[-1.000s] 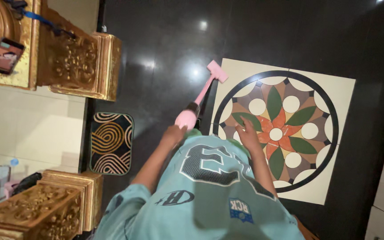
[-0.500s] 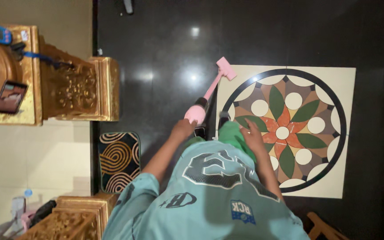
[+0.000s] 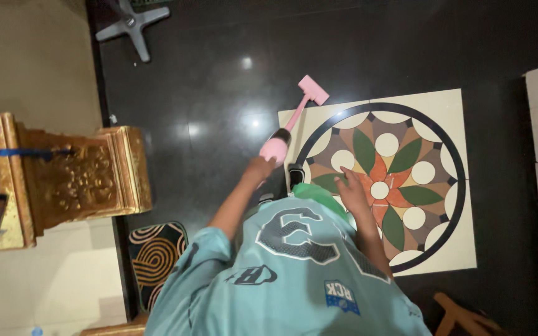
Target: The person cleans a decorative tile inlay and the surrounding dark floor using a pink handheld vacuum, moving the tool across different sections of the surface.
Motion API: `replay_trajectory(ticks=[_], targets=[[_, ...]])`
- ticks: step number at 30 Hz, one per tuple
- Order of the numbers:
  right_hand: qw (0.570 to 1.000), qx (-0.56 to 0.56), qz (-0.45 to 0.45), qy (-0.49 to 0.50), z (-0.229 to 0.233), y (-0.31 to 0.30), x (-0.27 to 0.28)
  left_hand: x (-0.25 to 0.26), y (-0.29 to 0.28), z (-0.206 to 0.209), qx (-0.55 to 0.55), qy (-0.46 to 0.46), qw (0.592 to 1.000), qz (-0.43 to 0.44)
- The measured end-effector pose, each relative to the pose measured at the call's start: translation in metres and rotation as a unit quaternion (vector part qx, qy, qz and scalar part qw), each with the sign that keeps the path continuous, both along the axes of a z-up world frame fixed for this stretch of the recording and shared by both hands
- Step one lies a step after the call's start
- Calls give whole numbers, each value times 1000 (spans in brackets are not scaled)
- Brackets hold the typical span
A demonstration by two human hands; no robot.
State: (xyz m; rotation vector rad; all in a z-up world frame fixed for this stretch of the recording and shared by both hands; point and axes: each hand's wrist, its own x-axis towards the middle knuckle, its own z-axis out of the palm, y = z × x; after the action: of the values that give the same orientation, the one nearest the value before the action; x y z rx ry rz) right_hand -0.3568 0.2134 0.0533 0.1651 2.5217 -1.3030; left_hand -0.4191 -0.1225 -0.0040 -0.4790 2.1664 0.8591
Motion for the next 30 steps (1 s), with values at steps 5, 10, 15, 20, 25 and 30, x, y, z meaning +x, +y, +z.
replay_trajectory(ticks=[5, 10, 15, 20, 25, 30], targets=[[1000, -17, -16, -15, 2, 19, -27, 27, -29, 23, -15, 12, 1000, -17], [997, -62, -28, -35, 3, 24, -45, 45, -28, 74, -58, -26, 997, -51], [997, -73, -23, -14, 1, 25, -60, 24, -5, 39, -57, 14, 998, -6], [998, -54, -29, -32, -2, 39, -69, -32, 33, -1, -38, 18, 999, 21], [998, -52, -28, -30, -1, 56, -72, -85, 49, -20, -108, 61, 991, -54], [997, -60, -12, -44, -6, 59, -85, -67, 22, 3, -99, 53, 992, -60]])
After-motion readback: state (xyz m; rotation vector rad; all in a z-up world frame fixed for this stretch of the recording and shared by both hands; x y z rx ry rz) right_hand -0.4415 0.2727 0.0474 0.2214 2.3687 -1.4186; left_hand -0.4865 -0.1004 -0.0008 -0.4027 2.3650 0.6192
